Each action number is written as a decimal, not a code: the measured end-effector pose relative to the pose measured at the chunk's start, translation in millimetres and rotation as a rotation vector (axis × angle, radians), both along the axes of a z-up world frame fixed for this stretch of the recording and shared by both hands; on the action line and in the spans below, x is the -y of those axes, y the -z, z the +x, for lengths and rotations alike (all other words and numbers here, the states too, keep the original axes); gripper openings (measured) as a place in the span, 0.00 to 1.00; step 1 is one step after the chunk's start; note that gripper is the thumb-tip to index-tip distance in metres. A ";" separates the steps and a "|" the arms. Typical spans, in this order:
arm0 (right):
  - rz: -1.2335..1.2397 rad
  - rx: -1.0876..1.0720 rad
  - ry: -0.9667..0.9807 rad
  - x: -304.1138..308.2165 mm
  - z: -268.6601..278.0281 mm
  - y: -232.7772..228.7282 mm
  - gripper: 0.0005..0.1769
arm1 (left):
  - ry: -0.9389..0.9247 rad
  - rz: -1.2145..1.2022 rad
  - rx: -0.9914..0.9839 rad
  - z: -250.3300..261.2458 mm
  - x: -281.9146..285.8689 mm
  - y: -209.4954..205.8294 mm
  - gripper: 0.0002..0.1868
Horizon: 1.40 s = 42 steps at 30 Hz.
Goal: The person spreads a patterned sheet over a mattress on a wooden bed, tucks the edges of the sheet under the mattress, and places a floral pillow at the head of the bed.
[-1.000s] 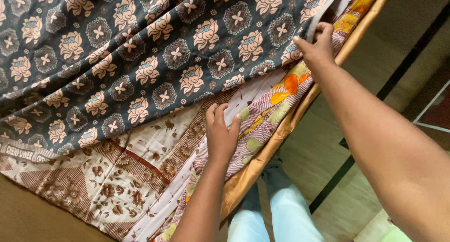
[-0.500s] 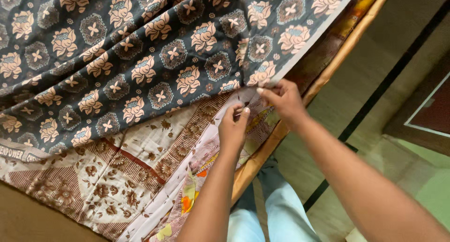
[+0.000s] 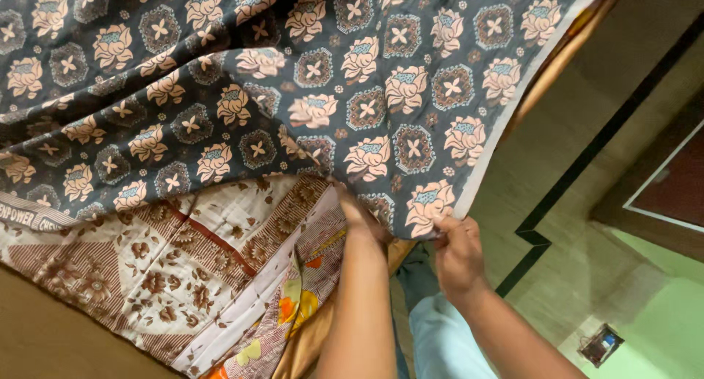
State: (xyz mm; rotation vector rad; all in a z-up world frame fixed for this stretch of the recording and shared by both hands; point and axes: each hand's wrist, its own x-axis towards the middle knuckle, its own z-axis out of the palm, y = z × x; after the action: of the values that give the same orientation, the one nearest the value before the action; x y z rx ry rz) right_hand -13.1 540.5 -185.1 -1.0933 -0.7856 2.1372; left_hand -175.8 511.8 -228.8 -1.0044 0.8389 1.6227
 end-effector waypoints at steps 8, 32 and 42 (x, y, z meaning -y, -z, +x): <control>-0.197 -0.060 0.253 -70.0 16.0 -42.4 0.24 | -0.359 0.100 -0.545 -21.1 69.0 -31.4 0.49; -0.385 0.231 -0.199 -45.9 43.2 65.0 0.02 | -0.650 -0.511 -0.966 61.9 356.6 -130.1 0.25; 1.233 0.783 -0.315 41.3 1.2 -22.1 0.44 | -0.844 -0.731 -1.130 117.8 419.7 -151.5 0.20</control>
State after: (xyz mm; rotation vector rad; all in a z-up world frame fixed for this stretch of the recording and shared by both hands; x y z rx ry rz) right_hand -11.8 499.2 -163.0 -1.0372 -2.2986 0.8838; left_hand -57.9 92.1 -77.4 -0.9061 2.0581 2.7774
